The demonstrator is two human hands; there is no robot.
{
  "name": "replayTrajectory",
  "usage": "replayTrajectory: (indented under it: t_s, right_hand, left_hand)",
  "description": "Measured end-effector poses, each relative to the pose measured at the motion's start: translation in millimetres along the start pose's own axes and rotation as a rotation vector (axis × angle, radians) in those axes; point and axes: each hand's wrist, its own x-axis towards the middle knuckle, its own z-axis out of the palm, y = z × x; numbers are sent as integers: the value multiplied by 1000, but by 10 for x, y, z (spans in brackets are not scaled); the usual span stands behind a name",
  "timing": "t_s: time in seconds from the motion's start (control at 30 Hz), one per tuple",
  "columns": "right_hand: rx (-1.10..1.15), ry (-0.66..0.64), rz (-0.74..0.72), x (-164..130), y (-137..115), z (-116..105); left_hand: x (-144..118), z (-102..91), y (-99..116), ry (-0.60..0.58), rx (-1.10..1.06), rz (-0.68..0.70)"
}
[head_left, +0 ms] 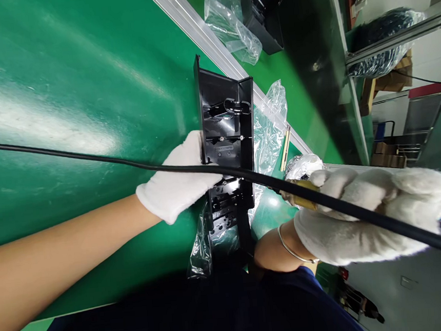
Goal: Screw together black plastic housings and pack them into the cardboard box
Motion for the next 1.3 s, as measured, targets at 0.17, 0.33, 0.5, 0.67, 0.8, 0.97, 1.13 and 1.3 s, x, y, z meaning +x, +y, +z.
replayTrajectory:
  t_s: [0.17,0.33,0.5,0.67,0.8,0.97,1.13,1.3]
  right_hand:
    - [-6,-29,-10,2,5,-3]
    - [13,-47,-16,-23,40,-100]
    - [-27,-29,-16,-21,57,-127]
    - [-86,-70,-30,12,40,-100]
    - [-47,-72,13,1,28,-117]
    - [-62,-57,-17,10,37,-84]
    - [-63,-118,-78,59,38,-56]
    - [-22,-190,-39,61,-3,-81]
  left_hand:
    - [-1,-4,9,9,2,5]
    - [-7,-21,-8,-8,-1,-9]
    - [6,-19,-48,4,28,11]
    - [4,-18,-47,33,57,-7]
    - [6,-18,-51,21,51,-1]
    - [5,-19,-66,23,41,4]
    - [0,-9,-13,14,28,12]
    - [-6,5,33,25,3,-21]
